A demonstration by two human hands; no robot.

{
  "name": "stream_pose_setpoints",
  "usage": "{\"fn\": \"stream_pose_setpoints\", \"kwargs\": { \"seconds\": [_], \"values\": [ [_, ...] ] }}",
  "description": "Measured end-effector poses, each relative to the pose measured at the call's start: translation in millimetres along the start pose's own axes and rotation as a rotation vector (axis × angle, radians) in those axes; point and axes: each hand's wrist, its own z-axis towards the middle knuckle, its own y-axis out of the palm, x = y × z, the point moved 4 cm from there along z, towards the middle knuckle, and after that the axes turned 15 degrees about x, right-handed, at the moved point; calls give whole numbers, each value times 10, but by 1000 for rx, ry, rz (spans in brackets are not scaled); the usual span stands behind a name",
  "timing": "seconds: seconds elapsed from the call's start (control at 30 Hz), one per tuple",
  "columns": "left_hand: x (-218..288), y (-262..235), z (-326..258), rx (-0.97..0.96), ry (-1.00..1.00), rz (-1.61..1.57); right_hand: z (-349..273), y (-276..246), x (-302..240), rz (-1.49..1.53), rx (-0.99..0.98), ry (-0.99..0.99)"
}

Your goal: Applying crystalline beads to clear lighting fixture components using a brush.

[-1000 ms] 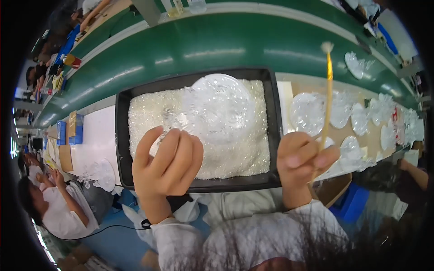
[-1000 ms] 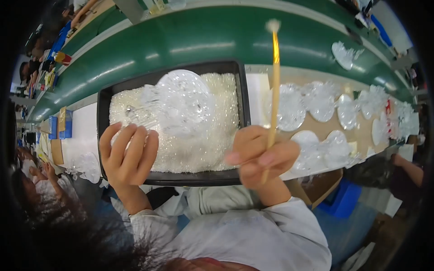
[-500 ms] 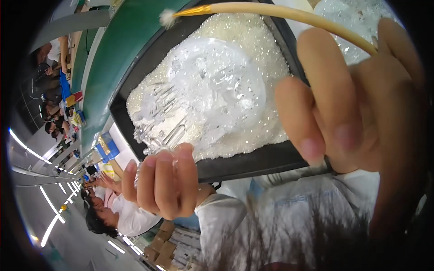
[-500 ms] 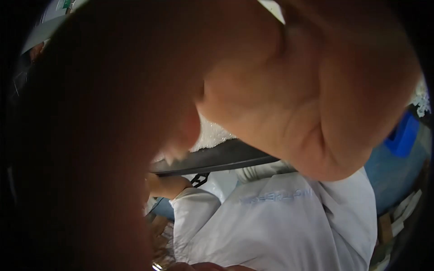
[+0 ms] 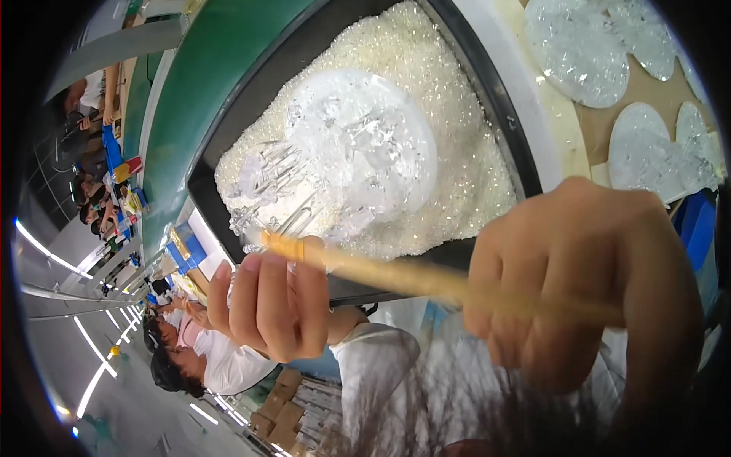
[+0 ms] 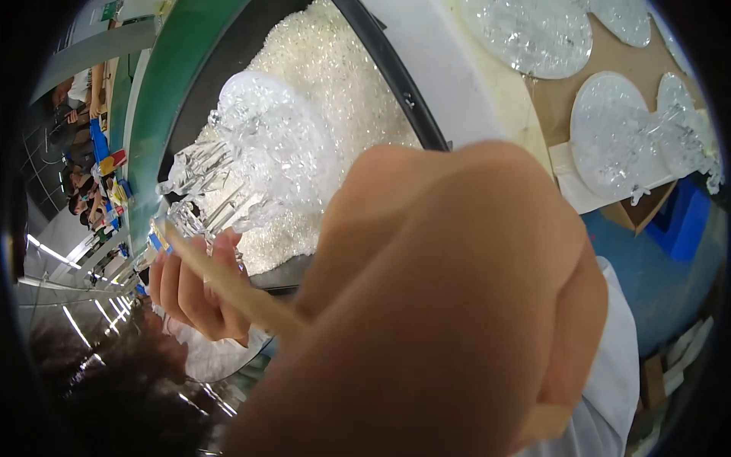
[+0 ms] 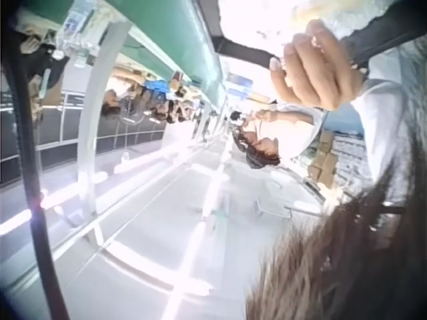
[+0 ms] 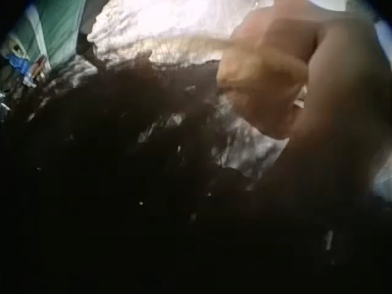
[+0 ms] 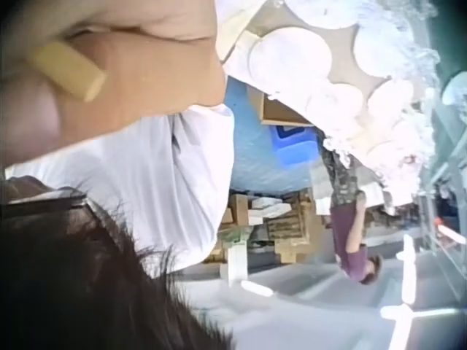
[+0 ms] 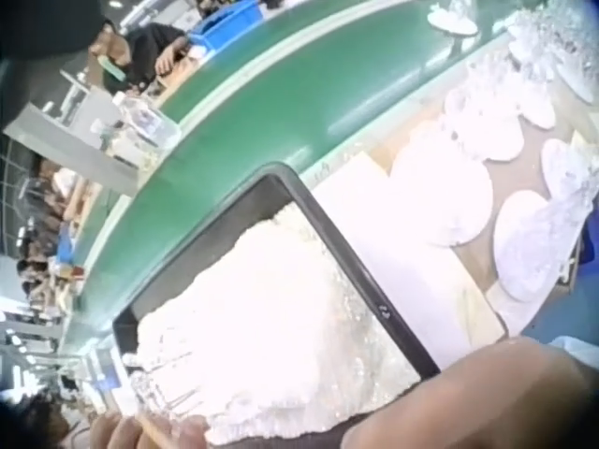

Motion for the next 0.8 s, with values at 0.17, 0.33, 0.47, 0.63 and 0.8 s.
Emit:
{"fn": "stream_pose_setpoints", "kwargs": {
  "seconds": [0.17, 0.33, 0.47, 0.63, 0.8],
  "values": [
    [60, 45, 40, -126, -46, 4, -101, -70, -210, 46, -58, 61],
    [73, 17, 46, -93, -3, 3, -226, -110, -147, 88, -149, 114],
    [104, -11, 42, -164, -56, 26, -200, -256, -140, 128, -226, 166],
    [80, -7, 75, -122, -34, 20, -174, -213, -148, 146, -311, 210],
    [96, 34, 43, -81, -50, 24, -169, -252, -189, 180, -319, 227]
  ]
}}
